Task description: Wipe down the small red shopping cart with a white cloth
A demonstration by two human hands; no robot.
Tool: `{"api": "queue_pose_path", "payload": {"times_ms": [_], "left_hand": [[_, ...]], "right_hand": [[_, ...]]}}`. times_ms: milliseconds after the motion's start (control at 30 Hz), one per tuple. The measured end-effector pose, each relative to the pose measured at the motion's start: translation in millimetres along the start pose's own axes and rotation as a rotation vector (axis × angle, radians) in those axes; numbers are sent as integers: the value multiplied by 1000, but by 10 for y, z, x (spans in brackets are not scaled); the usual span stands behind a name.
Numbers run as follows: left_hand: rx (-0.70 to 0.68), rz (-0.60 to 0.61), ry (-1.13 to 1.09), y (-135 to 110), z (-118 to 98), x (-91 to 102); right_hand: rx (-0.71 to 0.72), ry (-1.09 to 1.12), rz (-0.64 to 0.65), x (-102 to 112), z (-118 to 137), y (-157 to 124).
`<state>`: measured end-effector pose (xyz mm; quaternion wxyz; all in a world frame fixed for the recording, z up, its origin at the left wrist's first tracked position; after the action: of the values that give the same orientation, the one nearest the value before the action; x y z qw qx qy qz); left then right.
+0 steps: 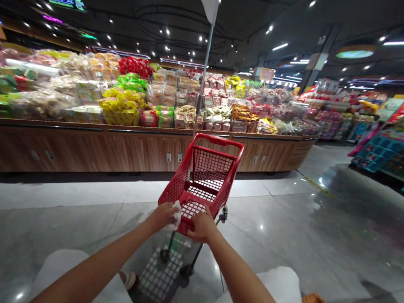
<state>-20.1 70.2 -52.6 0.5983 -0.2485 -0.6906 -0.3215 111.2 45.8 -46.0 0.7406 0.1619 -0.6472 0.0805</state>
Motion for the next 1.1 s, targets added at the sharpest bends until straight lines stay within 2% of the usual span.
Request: {"api": "queue_pose_path", "payload": {"times_ms": [100, 200, 300, 400, 467, 533, 667, 733, 833, 1000, 1100], "left_hand": [[-4, 1, 6, 198, -356, -107], [-22, 22, -3, 275, -476, -156], [-53, 54, 17, 182, -276, -83], [-20, 27, 60, 12, 49, 77], [11, 6, 71, -47, 139, 133], [15, -2, 75, -10, 50, 107], [-5, -63, 68, 217, -376, -51], [2, -84, 56, 267, -460, -111], [-71, -60, 76, 176, -347, -108], [-119, -99, 186, -197, 119, 89], [-101, -133, 181, -281, 159, 74]], "right_hand": [[-112, 16, -69, -73, 9, -58], [-102, 33, -107, -104, -78, -87], [-34, 16, -110, -130, -196, -73], [-28, -13, -124, -170, -281, -28], [-34, -17, -139, -200, -271, -2], [-43, -13, -149, -229, -217, 14], [-82, 18, -156, -248, -107, 31], [-90, 34, -158, -234, -86, 29], [-57, 30, -133, -212, -99, 4], [-6, 15, -53, -162, -211, -99], [41, 34, 37, -106, -225, -157]]}}
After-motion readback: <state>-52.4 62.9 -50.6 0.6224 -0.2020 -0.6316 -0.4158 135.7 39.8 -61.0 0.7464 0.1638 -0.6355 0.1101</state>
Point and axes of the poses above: each hand's wrist, its own y-axis towards the middle knuckle, its own x-axis out of the back of the hand, z = x × y, the point moved 8 cm from there along y, towards the middle knuckle, and after that the axes turned 15 degrees about -x, right-handed, at the moved point
